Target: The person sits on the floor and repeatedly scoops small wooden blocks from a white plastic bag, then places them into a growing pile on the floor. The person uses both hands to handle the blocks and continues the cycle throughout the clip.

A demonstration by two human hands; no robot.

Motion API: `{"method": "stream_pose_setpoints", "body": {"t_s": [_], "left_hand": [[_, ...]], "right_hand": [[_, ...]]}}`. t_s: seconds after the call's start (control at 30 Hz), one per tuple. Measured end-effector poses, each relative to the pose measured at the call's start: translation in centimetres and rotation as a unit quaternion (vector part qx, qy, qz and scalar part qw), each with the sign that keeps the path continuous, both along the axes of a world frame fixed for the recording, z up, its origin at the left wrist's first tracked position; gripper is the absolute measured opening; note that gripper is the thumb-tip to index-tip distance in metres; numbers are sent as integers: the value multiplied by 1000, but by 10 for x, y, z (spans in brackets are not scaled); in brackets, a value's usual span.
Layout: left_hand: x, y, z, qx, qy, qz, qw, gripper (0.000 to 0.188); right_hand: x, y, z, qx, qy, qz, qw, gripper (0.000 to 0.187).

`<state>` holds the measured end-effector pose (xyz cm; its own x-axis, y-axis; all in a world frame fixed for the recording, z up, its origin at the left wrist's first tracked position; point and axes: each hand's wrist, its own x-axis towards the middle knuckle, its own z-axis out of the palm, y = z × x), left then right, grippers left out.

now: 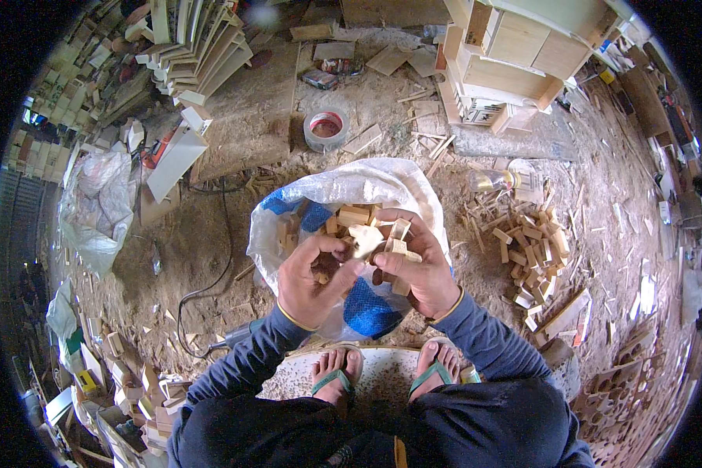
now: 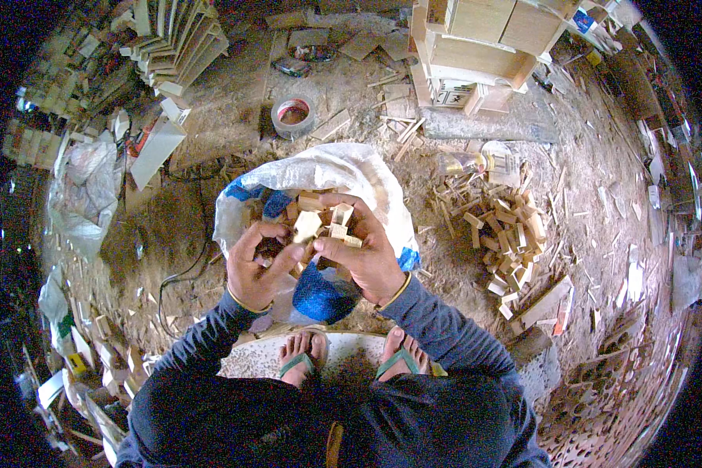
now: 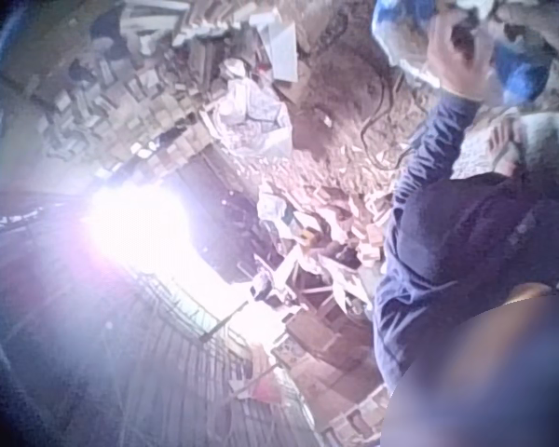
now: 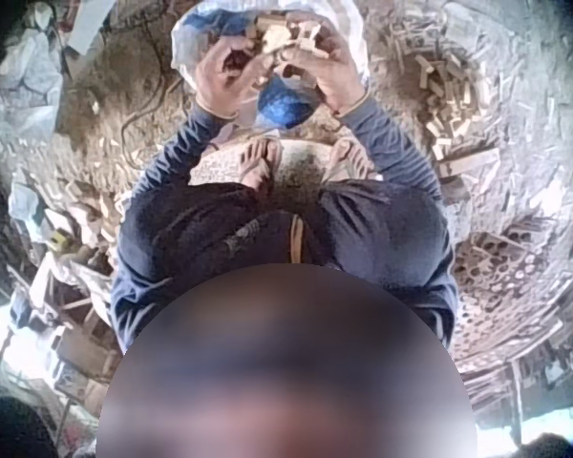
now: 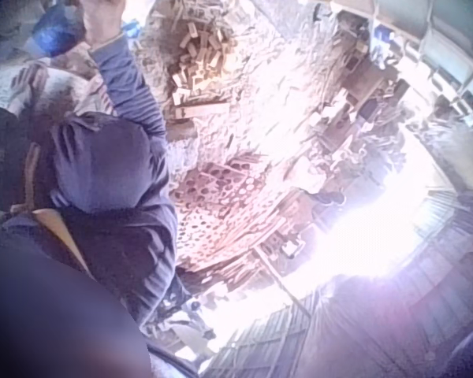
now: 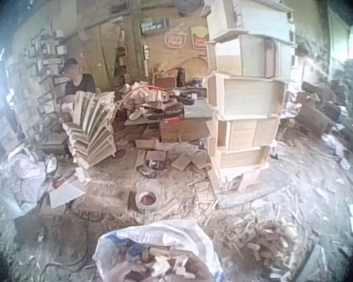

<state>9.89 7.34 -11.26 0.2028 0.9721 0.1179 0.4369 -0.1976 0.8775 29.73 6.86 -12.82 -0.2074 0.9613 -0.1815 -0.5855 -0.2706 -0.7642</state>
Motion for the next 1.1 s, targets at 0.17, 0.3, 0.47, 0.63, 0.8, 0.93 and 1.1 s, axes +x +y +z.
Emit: {"method": "stream_pose_setpoints", "body": {"t_s": [0.17, 0.3, 0.47, 0.63, 0.8, 0.93, 1.1], "left_hand": [[-26, 23, -26, 114, 144, 68, 981, 31], [-61, 41, -43, 100, 184, -6, 978, 33], [-56, 34, -61, 32, 284, -104, 953, 35], [-46, 45, -68, -35, 316, -109, 942, 44], [-52, 48, -72, 4, 244, -112, 963, 42], [-60, 37, -69, -15, 198, -75, 977, 50], [-59, 20, -70, 4, 297, -78, 952, 61]], "right_hand": [[6, 2, -1, -35, -125, -70, 989, 58], [12, -2, 3, -23, -214, -30, 976, 56], [18, -7, 3, 25, -301, 18, 953, 53], [17, -8, -5, 91, -388, 6, 917, 50], [16, -9, -10, 101, -421, 10, 901, 49], [18, -9, -13, 95, -415, 10, 905, 49], [15, -4, -20, 202, -480, -36, 853, 47]]}}
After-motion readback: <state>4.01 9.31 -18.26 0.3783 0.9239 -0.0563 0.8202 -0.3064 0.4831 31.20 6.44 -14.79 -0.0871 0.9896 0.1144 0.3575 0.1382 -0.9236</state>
